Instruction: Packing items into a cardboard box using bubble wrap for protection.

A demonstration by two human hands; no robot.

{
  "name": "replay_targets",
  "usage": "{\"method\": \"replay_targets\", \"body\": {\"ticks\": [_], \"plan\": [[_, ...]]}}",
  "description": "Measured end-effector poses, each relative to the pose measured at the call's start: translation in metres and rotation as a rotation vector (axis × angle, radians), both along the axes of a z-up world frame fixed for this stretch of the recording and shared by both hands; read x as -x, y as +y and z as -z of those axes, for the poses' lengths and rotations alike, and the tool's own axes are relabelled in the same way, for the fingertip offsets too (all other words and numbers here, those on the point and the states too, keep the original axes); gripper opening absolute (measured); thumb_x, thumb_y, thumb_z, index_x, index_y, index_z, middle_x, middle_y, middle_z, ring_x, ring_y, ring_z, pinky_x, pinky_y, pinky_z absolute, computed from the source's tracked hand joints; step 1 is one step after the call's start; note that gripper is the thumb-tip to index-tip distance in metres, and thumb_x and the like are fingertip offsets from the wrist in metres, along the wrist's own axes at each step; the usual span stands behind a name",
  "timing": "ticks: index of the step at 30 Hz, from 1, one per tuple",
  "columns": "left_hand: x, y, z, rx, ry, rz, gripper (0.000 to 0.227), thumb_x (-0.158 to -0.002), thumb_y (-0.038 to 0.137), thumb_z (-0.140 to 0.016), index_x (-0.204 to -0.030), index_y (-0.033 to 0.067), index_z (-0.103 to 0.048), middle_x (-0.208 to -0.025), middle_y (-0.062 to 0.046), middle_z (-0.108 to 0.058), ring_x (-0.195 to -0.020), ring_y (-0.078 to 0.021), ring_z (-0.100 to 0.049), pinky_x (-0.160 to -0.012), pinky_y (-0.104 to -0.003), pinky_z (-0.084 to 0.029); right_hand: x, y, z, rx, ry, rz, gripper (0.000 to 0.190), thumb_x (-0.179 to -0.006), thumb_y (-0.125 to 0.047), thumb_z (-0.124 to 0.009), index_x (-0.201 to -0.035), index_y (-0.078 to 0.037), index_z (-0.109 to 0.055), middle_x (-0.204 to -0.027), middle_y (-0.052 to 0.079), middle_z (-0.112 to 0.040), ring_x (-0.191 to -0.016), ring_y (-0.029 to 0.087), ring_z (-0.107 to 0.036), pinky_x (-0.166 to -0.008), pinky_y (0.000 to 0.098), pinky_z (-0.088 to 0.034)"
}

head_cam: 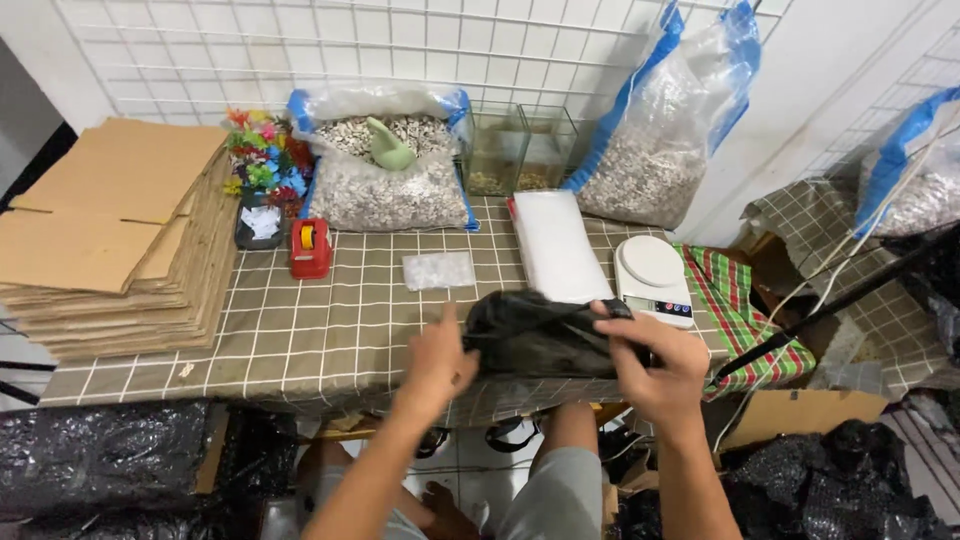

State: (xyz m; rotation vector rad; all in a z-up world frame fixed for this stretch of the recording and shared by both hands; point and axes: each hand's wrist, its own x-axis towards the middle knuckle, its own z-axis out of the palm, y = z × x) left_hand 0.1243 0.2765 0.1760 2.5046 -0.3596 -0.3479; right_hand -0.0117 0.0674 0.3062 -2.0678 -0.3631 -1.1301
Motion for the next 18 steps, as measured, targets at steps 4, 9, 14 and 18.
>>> {"method": "replay_targets", "body": {"ticks": [4,9,14,18], "plan": [[-0.019,0.037,-0.027,0.061,-0.094,-0.094,0.079,-0.076,0.023,-0.085,-0.142,0.0154,-0.044,-0.108,-0.024,-0.072,-0.110,-0.0470,-0.069,-0.092,-0.056,-0.055,-0.010,0.004,0.013,0.191,0.019,0.075,0.037,-0.075,0.009,-0.072,-0.093,-0.021,-0.085,-0.088,0.005,-0.081,-0.070,0.028,-0.076,-0.062,0.0348,-0.058],[-0.013,0.069,-0.067,1.164,0.153,0.352,0.096,-0.068,-0.008,-0.076,-0.156,0.0110,-0.041,-0.145,-0.022,-0.056,-0.135,-0.0324,-0.049,-0.109,-0.044,-0.044,-0.024,0.020,0.005,0.406,0.045,0.225,0.040,-0.081,0.014,-0.061,-0.105,-0.010,-0.080,-0.124,0.018,-0.073,-0.103,0.046,-0.069,-0.074,0.0483,-0.060],[-0.043,0.076,-0.077,1.217,-0.049,0.284,0.094,-0.077,0.007,-0.078,-0.159,0.0096,-0.031,-0.161,-0.028,-0.032,-0.148,-0.0505,-0.022,-0.111,-0.063,-0.034,-0.023,0.006,-0.002,0.361,-0.236,0.239,0.045,-0.080,0.021,-0.058,-0.111,-0.004,-0.079,-0.132,0.031,-0.064,-0.112,0.049,-0.065,-0.081,0.0486,-0.059],[-0.094,0.065,-0.050,0.583,-0.342,0.015,0.042,-0.090,0.014,-0.066,-0.132,0.0156,-0.063,-0.144,-0.010,-0.061,-0.136,-0.0299,-0.054,-0.112,-0.047,-0.040,-0.005,-0.017,0.009,0.364,-0.303,0.324,0.041,-0.087,0.028,-0.058,-0.119,0.006,-0.072,-0.136,0.032,-0.061,-0.122,0.045,-0.069,-0.082,0.0372,-0.064]]}}
